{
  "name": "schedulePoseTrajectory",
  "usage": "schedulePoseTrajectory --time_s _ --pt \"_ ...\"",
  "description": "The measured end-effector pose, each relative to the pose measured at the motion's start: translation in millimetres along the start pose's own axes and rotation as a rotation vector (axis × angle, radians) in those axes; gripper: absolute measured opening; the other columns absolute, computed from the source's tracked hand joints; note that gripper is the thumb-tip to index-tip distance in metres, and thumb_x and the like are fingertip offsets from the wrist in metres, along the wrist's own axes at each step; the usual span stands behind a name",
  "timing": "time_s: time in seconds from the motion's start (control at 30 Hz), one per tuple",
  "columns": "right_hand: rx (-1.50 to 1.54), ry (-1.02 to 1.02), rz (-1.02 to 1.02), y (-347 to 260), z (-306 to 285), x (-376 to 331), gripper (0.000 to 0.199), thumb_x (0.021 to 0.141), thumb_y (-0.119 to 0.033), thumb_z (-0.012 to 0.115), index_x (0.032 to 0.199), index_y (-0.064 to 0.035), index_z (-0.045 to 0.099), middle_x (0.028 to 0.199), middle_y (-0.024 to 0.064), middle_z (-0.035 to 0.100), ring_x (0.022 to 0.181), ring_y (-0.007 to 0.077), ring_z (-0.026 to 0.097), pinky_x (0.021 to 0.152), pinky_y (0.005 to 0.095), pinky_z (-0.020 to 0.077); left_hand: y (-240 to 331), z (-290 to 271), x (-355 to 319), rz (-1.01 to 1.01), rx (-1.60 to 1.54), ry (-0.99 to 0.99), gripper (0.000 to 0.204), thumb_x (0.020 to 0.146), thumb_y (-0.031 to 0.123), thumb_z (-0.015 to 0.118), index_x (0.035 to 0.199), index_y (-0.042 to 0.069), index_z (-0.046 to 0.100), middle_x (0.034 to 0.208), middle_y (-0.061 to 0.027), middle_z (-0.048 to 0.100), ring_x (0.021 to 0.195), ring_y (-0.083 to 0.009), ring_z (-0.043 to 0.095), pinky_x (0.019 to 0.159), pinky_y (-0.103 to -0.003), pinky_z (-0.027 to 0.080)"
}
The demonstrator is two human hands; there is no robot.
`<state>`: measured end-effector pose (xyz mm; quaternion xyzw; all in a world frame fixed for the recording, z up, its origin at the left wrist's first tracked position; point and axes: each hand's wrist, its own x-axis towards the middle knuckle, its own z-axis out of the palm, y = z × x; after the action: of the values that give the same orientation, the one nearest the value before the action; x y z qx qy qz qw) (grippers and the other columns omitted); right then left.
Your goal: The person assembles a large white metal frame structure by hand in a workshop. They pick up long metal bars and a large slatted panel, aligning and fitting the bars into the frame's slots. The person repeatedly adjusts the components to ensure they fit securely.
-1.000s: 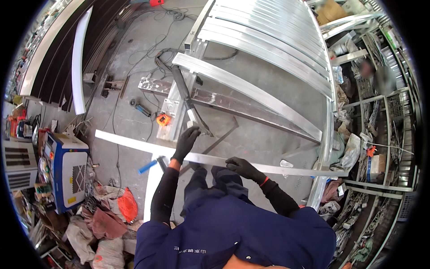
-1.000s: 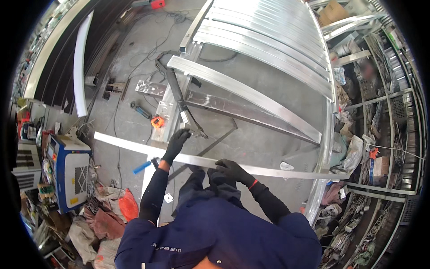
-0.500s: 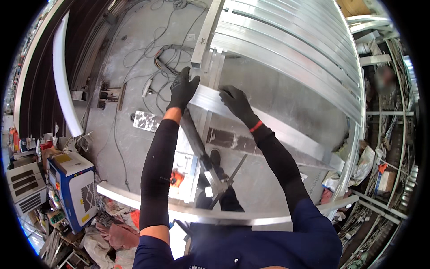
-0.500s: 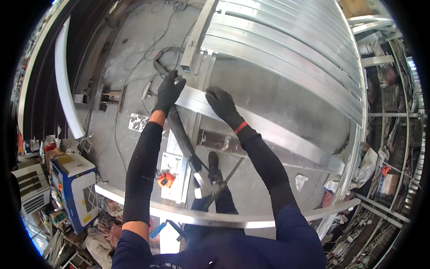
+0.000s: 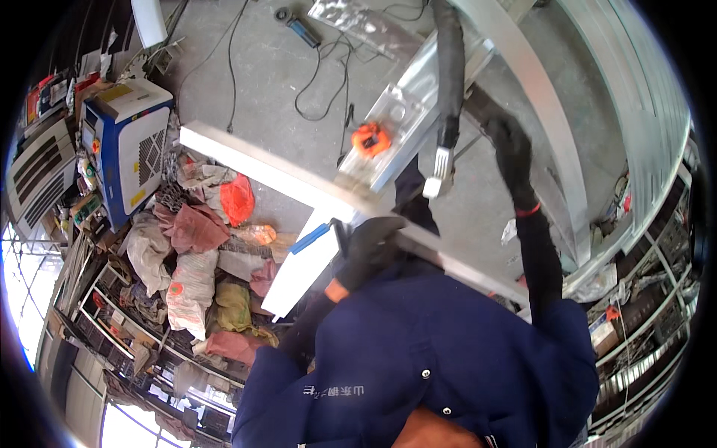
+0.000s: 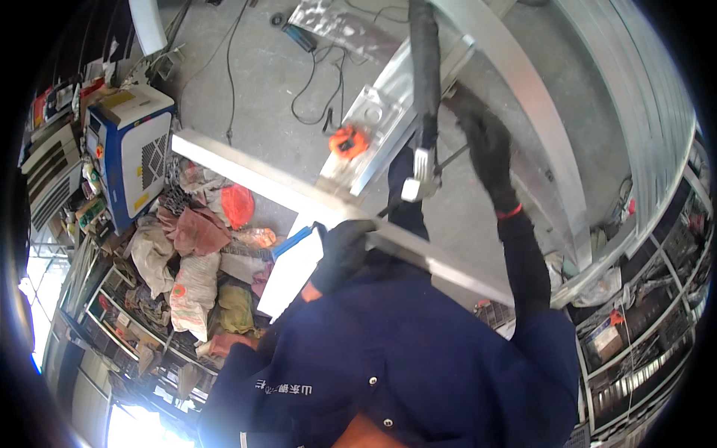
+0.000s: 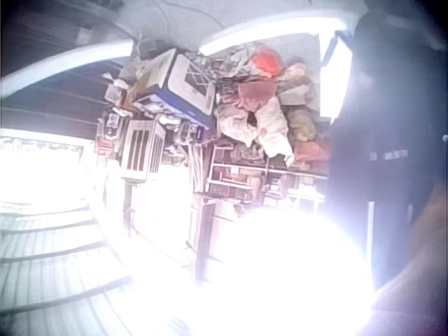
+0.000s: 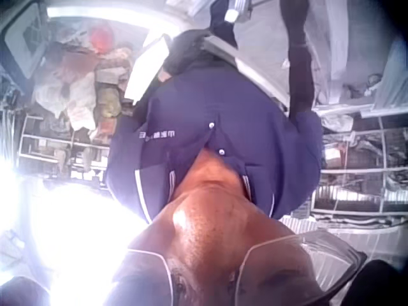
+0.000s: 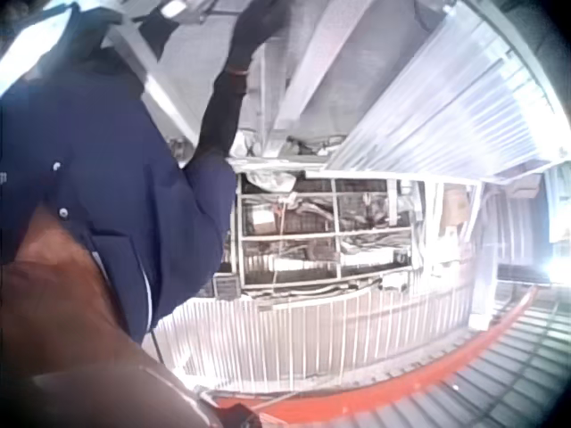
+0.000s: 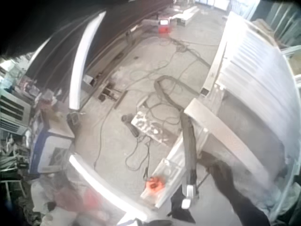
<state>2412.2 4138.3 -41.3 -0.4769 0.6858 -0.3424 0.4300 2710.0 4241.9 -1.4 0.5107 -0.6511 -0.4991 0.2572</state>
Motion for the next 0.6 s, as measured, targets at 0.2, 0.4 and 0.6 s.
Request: schedulePoseTrajectory --time_s 0.2,0.4,0.6 --pt "0.138 -0.162 0.382 -35.1 118.7 -253.3 0.021 0.088 -0.009 0.052 0.103 0.0024 0.06 0.093 0.0085 0.063 0.084 0.0131 0.059 0.074 0.0258 0.0465 -147.2 -153.4 -307.9 -0.868 0.266 0.838 0.024 0.092 0.009 0.046 0.111 -0.004 0.052 0.108 -0.0181 0.057 0.096 -0.0291 0.057 0.085 -0.036 0.045" --pt "-0.179 -0.585 0.334 -52.7 226.6 -365.9 0.026 0.087 -0.016 0.051 0.103 0.0021 0.06 0.095 0.0137 0.064 0.088 0.0199 0.061 0.078 0.031 0.0463 -281.9 -231.3 -656.7 -1.379 0.028 0.999 0.023 0.09 0.015 0.048 0.106 0.0 0.057 0.107 -0.0135 0.059 0.093 -0.0254 0.057 0.083 -0.036 0.044" --pt "-0.459 -0.8 0.392 -28.1 262.8 -431.0 0.028 0.085 -0.02 0.051 0.099 0.0012 0.061 0.086 0.0099 0.064 0.078 0.0176 0.06 0.071 0.031 0.047 -324.7 -238.6 -791.3 -1.606 1.006 -0.393 0.022 0.087 0.018 0.05 0.105 0.011 0.062 0.116 -0.0088 0.054 0.104 -0.0209 0.053 0.087 -0.034 0.04"
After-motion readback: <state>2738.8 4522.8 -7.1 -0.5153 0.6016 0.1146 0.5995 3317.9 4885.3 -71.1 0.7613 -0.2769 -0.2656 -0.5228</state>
